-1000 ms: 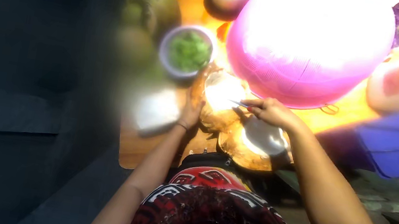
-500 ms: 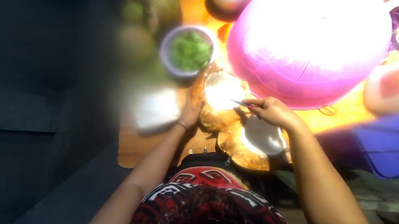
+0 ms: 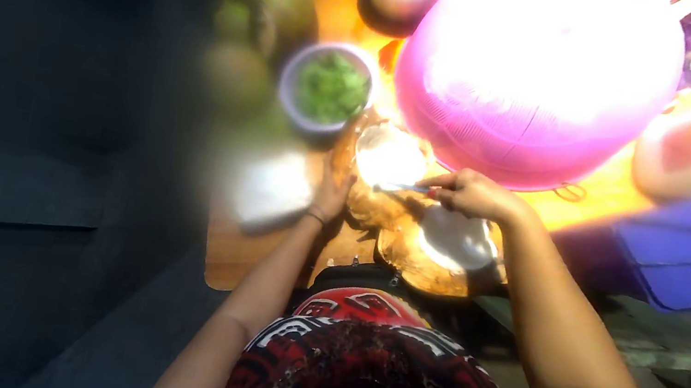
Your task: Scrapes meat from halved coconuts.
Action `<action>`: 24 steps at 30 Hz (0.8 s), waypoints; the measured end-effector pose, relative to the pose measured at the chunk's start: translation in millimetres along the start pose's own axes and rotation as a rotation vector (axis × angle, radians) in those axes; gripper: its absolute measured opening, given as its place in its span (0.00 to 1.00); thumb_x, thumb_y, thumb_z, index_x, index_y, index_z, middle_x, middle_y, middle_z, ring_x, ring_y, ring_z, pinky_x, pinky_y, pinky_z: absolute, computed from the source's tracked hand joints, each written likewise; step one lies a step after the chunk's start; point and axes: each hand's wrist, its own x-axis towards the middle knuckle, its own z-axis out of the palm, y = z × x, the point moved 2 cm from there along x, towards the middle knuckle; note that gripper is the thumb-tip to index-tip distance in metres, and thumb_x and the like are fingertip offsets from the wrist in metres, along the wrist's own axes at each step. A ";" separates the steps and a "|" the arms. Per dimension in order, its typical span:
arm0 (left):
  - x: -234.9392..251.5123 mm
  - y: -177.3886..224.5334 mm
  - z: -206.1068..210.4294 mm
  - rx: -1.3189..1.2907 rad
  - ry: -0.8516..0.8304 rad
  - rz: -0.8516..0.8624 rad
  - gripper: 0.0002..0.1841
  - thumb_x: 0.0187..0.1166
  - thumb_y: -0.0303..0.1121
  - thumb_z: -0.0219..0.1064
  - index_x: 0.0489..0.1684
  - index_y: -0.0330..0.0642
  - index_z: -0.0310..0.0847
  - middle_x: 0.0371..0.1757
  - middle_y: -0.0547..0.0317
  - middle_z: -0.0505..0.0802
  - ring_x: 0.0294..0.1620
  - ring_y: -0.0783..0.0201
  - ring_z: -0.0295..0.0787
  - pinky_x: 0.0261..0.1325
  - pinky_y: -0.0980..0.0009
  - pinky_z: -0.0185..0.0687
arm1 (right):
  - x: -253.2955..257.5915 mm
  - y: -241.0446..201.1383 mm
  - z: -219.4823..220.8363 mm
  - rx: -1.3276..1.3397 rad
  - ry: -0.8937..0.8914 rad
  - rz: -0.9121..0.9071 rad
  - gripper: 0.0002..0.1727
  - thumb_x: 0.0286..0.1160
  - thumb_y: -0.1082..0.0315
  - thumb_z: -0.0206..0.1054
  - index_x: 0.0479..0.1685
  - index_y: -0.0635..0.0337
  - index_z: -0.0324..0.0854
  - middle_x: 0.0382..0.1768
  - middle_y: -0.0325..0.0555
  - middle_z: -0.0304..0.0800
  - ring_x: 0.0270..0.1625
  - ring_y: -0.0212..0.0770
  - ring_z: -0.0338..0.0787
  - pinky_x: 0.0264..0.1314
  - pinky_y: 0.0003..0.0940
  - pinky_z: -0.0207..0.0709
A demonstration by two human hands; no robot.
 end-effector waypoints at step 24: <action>1.6 -4.0 1.9 0.001 0.023 0.036 0.48 0.88 0.42 0.64 0.97 0.45 0.25 0.87 0.32 0.68 0.81 0.41 0.75 0.82 0.46 0.68 | 17.7 17.3 8.3 0.060 0.059 -0.001 0.17 0.91 0.67 0.59 0.69 0.46 0.88 0.27 0.45 0.88 0.20 0.35 0.76 0.25 0.34 0.71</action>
